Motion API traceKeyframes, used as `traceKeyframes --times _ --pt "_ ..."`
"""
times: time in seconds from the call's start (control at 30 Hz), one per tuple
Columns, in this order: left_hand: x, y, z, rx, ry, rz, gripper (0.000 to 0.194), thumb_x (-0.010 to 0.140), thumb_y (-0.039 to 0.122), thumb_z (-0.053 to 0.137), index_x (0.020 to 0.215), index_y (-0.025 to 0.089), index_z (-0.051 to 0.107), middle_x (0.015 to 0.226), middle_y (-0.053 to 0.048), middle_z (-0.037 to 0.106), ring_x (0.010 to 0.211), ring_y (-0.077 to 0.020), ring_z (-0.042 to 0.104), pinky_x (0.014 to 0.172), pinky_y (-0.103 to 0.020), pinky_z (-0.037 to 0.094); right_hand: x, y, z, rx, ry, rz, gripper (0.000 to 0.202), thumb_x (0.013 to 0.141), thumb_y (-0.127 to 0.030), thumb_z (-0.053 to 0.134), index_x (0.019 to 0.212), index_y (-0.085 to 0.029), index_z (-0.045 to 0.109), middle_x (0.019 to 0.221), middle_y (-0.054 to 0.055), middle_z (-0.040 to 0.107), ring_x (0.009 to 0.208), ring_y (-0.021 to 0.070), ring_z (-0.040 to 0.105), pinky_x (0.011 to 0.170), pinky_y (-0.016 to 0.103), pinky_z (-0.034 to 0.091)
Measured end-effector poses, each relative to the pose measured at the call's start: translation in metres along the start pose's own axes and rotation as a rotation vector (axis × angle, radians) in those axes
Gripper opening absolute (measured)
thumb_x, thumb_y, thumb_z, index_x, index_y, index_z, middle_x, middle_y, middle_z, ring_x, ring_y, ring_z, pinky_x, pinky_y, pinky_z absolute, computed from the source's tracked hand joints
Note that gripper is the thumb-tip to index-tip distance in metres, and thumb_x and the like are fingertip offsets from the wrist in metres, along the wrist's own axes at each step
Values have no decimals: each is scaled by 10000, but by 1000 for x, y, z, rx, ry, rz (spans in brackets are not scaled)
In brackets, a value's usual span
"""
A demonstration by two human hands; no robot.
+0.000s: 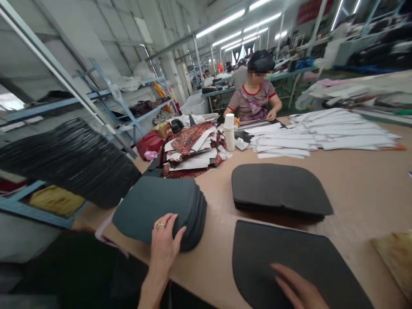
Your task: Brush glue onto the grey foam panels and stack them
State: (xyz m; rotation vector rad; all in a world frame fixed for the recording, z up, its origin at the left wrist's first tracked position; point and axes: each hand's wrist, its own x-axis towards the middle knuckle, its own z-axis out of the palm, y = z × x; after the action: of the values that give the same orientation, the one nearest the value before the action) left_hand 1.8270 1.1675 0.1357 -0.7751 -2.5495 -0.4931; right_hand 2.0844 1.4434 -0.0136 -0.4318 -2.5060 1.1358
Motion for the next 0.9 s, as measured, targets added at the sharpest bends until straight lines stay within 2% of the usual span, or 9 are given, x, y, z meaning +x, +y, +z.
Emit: traceKeyframes --times 0.13,0.27,0.37,0.47,0.67,0.77,0.9 --pt "1 -14 -8 -169 -59 80 445 821 496 501 1067 144 615 1061 -125 626 999 -264 572 895 -438 483 15 -30 -3 -6 -65 97 337 841 -383 483 1020 -192 695 1068 85 692 993 219 652 896 315 507" --pt "8 -28 -10 -181 -75 48 595 775 675 417 1006 167 625 1020 -118 621 870 -253 607 783 -415 520 8 -56 2 30 -132 156 325 862 -320 451 1054 -174 669 1086 95 680 1007 207 633 916 323 475" --pt "18 -38 -6 -167 -91 54 603 764 712 362 887 185 628 913 -103 637 728 -235 605 700 -390 514 0 -77 14 60 -179 187 309 864 -283 448 1063 -178 660 1083 88 677 1007 200 621 914 311 456" --pt "30 -47 -9 -192 -168 94 544 779 685 342 809 224 628 835 -73 670 737 -241 624 727 -379 499 -7 -91 27 80 -214 216 301 856 -260 452 1061 -184 659 1074 81 678 1004 203 615 904 306 449" --pt "48 -66 -17 -315 -354 51 546 740 705 363 734 251 666 780 -31 710 757 -221 650 735 -332 507 -19 -92 39 112 -231 250 310 851 -273 470 1095 -192 642 1089 62 665 1034 202 590 922 302 424" --pt "51 -65 -16 -360 -346 22 574 642 769 442 705 250 680 743 -28 708 723 -220 648 701 -317 509 -21 -90 42 91 -224 269 317 855 -282 461 1101 -197 642 1110 64 659 1056 206 579 935 303 412" --pt "51 -52 -20 -425 -343 -61 570 575 775 500 629 234 671 668 -26 689 656 -217 636 648 -311 509 -21 -93 46 45 -243 288 329 850 -272 445 1082 -175 656 1117 89 661 1057 220 587 929 306 415"
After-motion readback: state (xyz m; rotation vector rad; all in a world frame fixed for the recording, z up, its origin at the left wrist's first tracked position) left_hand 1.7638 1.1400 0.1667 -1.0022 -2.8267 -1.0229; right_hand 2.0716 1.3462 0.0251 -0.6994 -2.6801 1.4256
